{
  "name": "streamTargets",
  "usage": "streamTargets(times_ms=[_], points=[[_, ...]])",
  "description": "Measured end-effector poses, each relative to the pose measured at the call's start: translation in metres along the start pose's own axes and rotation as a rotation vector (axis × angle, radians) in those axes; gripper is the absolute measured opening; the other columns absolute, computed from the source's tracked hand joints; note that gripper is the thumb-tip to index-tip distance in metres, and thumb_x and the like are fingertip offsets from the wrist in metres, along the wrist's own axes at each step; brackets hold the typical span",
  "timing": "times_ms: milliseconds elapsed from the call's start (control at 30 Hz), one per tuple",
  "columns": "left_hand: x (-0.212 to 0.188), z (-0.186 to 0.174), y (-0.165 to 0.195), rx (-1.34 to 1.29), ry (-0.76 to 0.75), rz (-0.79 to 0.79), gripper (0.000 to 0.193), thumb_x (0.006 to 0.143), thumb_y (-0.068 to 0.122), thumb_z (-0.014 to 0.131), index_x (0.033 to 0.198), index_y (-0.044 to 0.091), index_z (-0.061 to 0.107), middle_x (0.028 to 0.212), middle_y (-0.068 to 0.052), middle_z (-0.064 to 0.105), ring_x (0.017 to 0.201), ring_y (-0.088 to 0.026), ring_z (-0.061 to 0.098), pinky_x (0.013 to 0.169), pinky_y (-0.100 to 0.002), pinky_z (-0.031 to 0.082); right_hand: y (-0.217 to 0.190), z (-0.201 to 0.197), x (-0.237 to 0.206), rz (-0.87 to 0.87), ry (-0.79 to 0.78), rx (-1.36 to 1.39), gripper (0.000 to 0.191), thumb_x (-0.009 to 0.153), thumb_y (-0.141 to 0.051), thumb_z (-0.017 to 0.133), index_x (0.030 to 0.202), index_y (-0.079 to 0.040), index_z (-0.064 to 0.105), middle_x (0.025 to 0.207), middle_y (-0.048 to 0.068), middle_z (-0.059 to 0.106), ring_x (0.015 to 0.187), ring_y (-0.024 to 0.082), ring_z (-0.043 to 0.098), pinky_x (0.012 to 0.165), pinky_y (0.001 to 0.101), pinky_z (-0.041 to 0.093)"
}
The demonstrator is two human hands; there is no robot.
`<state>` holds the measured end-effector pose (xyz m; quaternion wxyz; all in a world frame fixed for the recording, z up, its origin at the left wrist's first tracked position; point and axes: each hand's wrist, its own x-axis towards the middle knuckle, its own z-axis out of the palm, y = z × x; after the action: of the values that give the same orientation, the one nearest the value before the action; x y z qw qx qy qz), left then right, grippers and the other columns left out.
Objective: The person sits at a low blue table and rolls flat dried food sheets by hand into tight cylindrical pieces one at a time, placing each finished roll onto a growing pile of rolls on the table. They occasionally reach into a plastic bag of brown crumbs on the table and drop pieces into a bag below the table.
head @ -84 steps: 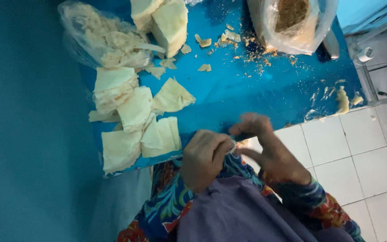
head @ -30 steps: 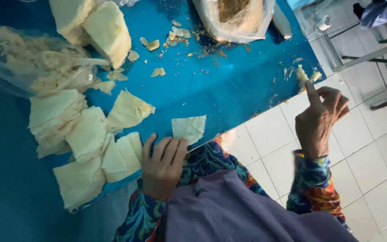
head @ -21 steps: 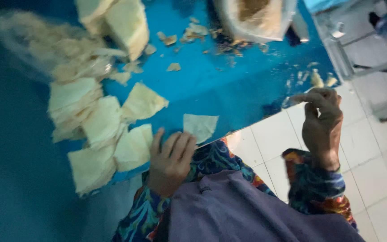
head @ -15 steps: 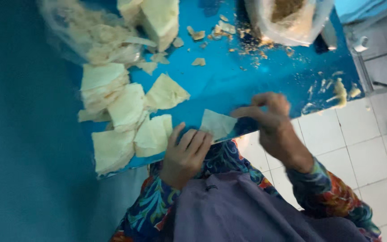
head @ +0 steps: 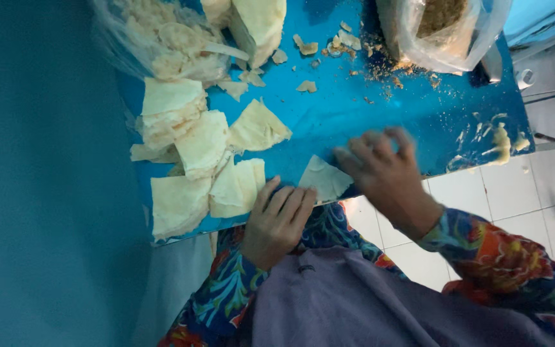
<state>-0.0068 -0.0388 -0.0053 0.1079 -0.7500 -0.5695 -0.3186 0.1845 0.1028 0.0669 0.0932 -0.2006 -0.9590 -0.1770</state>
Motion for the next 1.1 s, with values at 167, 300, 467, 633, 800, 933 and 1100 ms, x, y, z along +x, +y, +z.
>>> streamTargets(times_ms=[167, 300, 467, 633, 800, 933, 1100], points=[[-0.002, 0.002, 0.002, 0.0, 0.025, -0.014, 0.025, 0.099, 0.011, 0.071, 0.123, 0.004, 0.069, 0.116, -0.009, 0.065, 0.116, -0.024, 0.063, 0.114, -0.048, 0.048, -0.004, -0.002, -0.01, 0.014, -0.001, 0.223, 0.068, 0.076, 0.002, 0.069, 0.139, -0.025, 0.068, 0.116, 0.004, 0.056, 0.112, 0.024, 0.051, 0.101, 0.0484, 0.035], [-0.003, 0.001, 0.002, -0.041, 0.019, -0.018, 0.024, 0.098, 0.011, 0.07, 0.121, 0.004, 0.068, 0.117, -0.01, 0.066, 0.116, -0.025, 0.063, 0.113, -0.049, 0.048, -0.016, 0.012, -0.034, 0.016, -0.032, 0.316, 0.061, 0.084, 0.005, 0.069, 0.137, -0.024, 0.071, 0.111, 0.003, 0.055, 0.11, 0.022, 0.051, 0.103, 0.0458, 0.036], [-0.001, 0.0, -0.001, -0.044, 0.034, -0.018, 0.025, 0.096, 0.011, 0.068, 0.12, 0.005, 0.068, 0.115, -0.009, 0.066, 0.112, -0.025, 0.064, 0.11, -0.049, 0.049, 0.021, 0.02, -0.05, 0.161, -0.098, 0.396, 0.041, 0.065, -0.002, 0.068, 0.092, -0.031, 0.076, 0.105, -0.001, 0.062, 0.111, 0.026, 0.053, 0.094, 0.047, 0.038], [-0.004, 0.0, -0.005, -0.08, -0.018, -0.026, 0.03, 0.091, 0.011, 0.069, 0.12, 0.005, 0.068, 0.114, -0.008, 0.067, 0.108, -0.024, 0.064, 0.109, -0.049, 0.049, 0.107, 0.004, -0.026, 0.388, 0.227, 0.503, 0.034, 0.093, 0.006, 0.063, 0.117, -0.016, 0.072, 0.123, 0.012, 0.068, 0.124, 0.032, 0.063, 0.106, 0.044, 0.05], [-0.008, 0.006, -0.005, -0.071, 0.013, -0.042, 0.03, 0.095, 0.014, 0.073, 0.123, 0.007, 0.067, 0.112, -0.007, 0.065, 0.108, -0.024, 0.064, 0.11, -0.05, 0.048, 0.169, 0.023, 0.043, 0.488, 0.276, 0.543, 0.033, 0.1, 0.007, 0.067, 0.13, -0.006, 0.06, 0.117, 0.018, 0.074, 0.109, 0.035, 0.075, 0.088, 0.0395, 0.06], [-0.011, 0.011, -0.006, -0.073, 0.01, -0.055, 0.029, 0.095, 0.013, 0.073, 0.123, 0.007, 0.067, 0.112, -0.007, 0.066, 0.109, -0.024, 0.064, 0.11, -0.049, 0.049, 0.181, 0.046, 0.071, 0.25, 0.292, 0.567, 0.046, 0.09, 0.004, 0.073, 0.127, 0.0, 0.046, 0.115, 0.027, 0.068, 0.105, 0.041, 0.075, 0.082, 0.0427, 0.062], [-0.017, 0.018, -0.007, -0.073, 0.016, -0.054, 0.032, 0.094, 0.009, 0.074, 0.125, 0.007, 0.067, 0.115, -0.007, 0.066, 0.111, -0.024, 0.064, 0.113, -0.049, 0.048, 0.174, 0.069, 0.083, 0.38, 0.274, 0.394, 0.048, 0.099, -0.001, 0.07, 0.135, 0.002, 0.038, 0.099, 0.028, 0.072, 0.093, 0.047, 0.072, 0.077, 0.0518, 0.057]])
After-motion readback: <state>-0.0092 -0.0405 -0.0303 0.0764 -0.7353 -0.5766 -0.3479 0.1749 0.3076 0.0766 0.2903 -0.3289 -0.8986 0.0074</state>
